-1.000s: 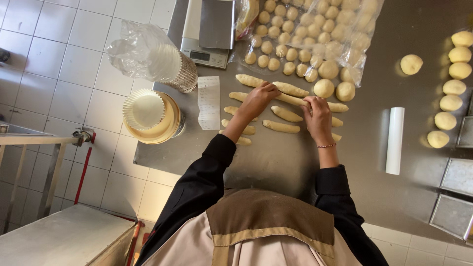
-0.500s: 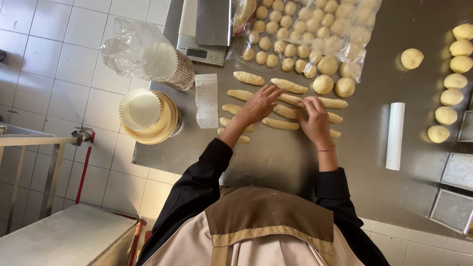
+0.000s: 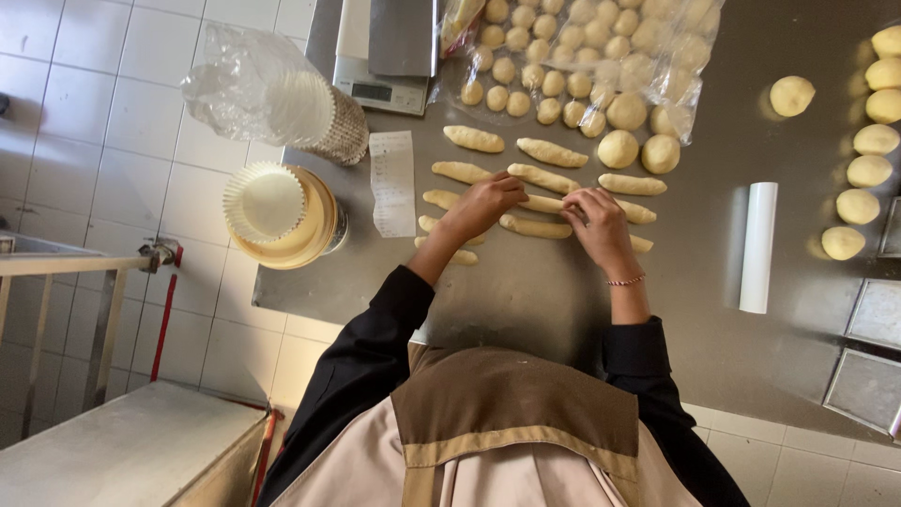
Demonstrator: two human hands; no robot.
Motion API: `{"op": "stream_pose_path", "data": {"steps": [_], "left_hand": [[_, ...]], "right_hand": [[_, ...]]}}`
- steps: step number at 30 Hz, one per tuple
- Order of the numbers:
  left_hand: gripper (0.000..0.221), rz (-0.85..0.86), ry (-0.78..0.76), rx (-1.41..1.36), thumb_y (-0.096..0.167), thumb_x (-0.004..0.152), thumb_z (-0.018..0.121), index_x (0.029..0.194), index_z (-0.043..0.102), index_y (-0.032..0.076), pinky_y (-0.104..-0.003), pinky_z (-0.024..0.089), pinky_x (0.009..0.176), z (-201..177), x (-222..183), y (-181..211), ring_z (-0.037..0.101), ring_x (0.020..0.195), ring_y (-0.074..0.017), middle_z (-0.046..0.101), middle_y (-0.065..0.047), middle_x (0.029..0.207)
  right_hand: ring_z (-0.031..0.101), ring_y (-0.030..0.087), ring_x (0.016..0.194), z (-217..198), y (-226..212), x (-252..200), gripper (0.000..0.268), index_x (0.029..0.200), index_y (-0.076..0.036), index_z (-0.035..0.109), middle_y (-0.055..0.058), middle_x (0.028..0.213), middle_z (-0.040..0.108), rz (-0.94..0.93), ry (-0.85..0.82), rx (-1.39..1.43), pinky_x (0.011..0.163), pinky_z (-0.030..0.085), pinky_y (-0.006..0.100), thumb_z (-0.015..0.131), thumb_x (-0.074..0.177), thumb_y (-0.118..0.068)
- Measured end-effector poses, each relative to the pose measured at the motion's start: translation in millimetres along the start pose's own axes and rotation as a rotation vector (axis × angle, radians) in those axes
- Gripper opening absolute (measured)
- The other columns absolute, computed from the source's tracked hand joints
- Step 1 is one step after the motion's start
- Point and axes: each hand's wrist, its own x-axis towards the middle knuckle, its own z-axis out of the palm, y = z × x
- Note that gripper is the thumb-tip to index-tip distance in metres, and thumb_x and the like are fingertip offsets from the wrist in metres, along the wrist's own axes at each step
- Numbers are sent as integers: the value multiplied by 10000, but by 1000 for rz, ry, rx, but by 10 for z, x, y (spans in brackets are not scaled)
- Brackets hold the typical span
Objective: The person flattens and rolls dough on a metal surface, then places the rolled pieces into individual paper liners.
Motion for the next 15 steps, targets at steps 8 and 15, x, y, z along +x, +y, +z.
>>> {"op": "stream_pose_path", "data": {"steps": [8,15], "left_hand": [[317,-145,27,104,71,858,682,1174,692,41,-411,534,896,40,-127,235,587,1165,-305,620,-101,1258],[360,-46,-17,45,-21,829,662,1178,712,51,-383,555,959,135,-332,428,602,1148,-267,639,-71,1152]], "right_hand": [[618,300,1060,38,-209,-164,203,1030,-53,675,107,1142,655,-57,145,-99,906,543,399,806,883,-103],[654,218,1030,172,-202,-389,349,1154,-80,741,41,1085,712,-53,-4,-119,923,579,343,790,811,-40]]}}
